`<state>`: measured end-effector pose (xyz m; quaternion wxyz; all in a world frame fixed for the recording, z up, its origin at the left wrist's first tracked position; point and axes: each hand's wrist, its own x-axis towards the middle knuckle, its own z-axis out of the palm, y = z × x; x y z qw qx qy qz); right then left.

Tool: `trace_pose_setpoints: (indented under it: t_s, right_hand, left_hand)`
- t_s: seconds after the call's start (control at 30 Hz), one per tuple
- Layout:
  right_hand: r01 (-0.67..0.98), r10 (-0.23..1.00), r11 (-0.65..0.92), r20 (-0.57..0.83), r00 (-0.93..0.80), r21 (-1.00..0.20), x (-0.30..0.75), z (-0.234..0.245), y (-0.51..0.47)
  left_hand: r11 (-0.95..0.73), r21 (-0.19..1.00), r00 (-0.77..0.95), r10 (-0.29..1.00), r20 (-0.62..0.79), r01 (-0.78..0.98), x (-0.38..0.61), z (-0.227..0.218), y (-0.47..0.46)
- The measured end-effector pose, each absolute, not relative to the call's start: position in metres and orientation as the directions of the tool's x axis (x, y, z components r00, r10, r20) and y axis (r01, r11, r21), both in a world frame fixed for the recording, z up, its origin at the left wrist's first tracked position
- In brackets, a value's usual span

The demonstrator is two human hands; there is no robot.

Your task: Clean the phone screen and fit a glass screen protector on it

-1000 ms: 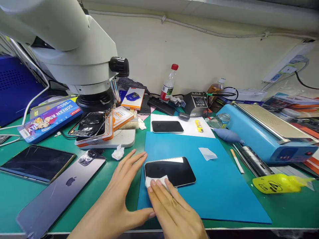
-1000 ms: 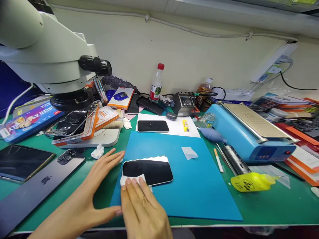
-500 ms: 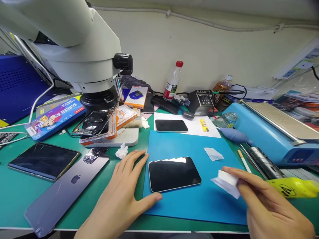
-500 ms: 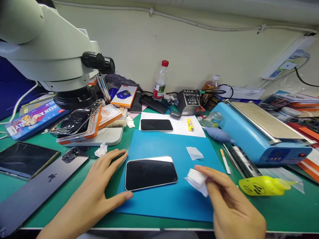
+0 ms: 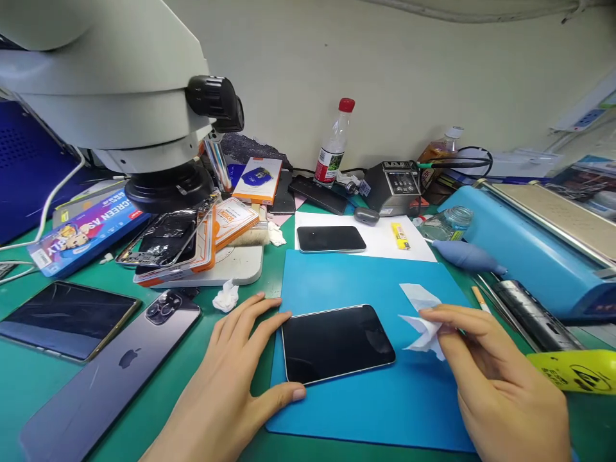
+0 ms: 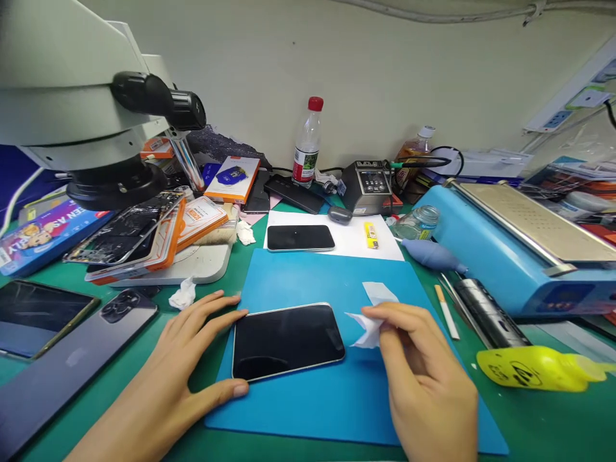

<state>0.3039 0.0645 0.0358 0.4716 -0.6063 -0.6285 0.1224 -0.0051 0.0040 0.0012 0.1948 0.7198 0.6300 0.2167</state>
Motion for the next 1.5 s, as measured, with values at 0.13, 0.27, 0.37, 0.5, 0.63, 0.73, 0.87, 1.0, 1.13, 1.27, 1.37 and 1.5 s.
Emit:
trace_pose_setpoints:
  t_s: [0.13, 0.27, 0.37, 0.5, 0.63, 0.73, 0.87, 1.0, 1.13, 1.27, 1.37, 1.5]
  right_hand:
    - [0.629, 0.872, 0.190, 0.423, 0.245, -0.754, 0.303, 0.028, 0.065]
    - [0.653, 0.869, 0.152, 0.416, 0.269, -0.742, 0.304, 0.027, 0.066]
    - [0.680, 0.884, 0.173, 0.416, 0.211, -0.713, 0.306, 0.026, 0.067]
    - [0.674, 0.886, 0.174, 0.413, 0.211, -0.718, 0.306, 0.023, 0.067]
    - [0.680, 0.868, 0.214, 0.456, 0.198, -0.702, 0.304, 0.024, 0.065]
    - [0.682, 0.868, 0.252, 0.472, 0.154, -0.686, 0.301, 0.025, 0.061]
    - [0.679, 0.912, 0.295, 0.411, 0.010, -0.672, 0.299, 0.023, 0.056]
    - [0.710, 0.875, 0.403, 0.470, -0.114, -0.578, 0.299, 0.021, 0.056]
    - [0.764, 0.839, 0.450, 0.513, -0.183, -0.463, 0.302, 0.016, 0.059]
    - [0.793, 0.809, 0.480, 0.539, -0.234, -0.376, 0.304, 0.010, 0.063]
    - [0.800, 0.771, 0.523, 0.563, -0.297, -0.293, 0.302, 0.005, 0.066]
    - [0.798, 0.732, 0.565, 0.574, -0.367, -0.211, 0.299, 0.001, 0.070]
  left_hand:
    - [-0.133, 0.577, 0.089, 0.991, 0.105, 0.805, -0.002, 0.001, 0.002]
    - [-0.143, 0.615, 0.067, 0.987, 0.146, 0.776, 0.004, 0.003, -0.001]
    - [-0.114, 0.640, 0.055, 0.992, 0.112, 0.760, 0.001, 0.002, -0.002]
    - [-0.113, 0.640, 0.089, 0.994, 0.069, 0.760, -0.006, -0.002, -0.003]
    - [-0.077, 0.671, 0.059, 0.997, 0.049, 0.738, -0.005, -0.003, -0.003]
    - [-0.055, 0.700, 0.045, 0.998, 0.033, 0.712, -0.002, 0.000, -0.003]
    - [-0.022, 0.736, 0.030, 1.000, 0.002, 0.676, -0.001, 0.002, -0.003]
    - [-0.015, 0.756, 0.027, 1.000, -0.004, 0.654, 0.000, 0.005, -0.002]
    - [-0.045, 0.767, 0.042, 0.999, 0.023, 0.640, 0.001, 0.008, 0.000]
    - [-0.065, 0.773, 0.067, 0.997, 0.029, 0.632, 0.000, 0.009, -0.002]
    - [-0.086, 0.774, 0.092, 0.995, 0.037, 0.628, -0.001, 0.010, -0.004]
    - [-0.143, 0.785, 0.125, 0.989, 0.084, 0.602, 0.000, 0.014, -0.005]
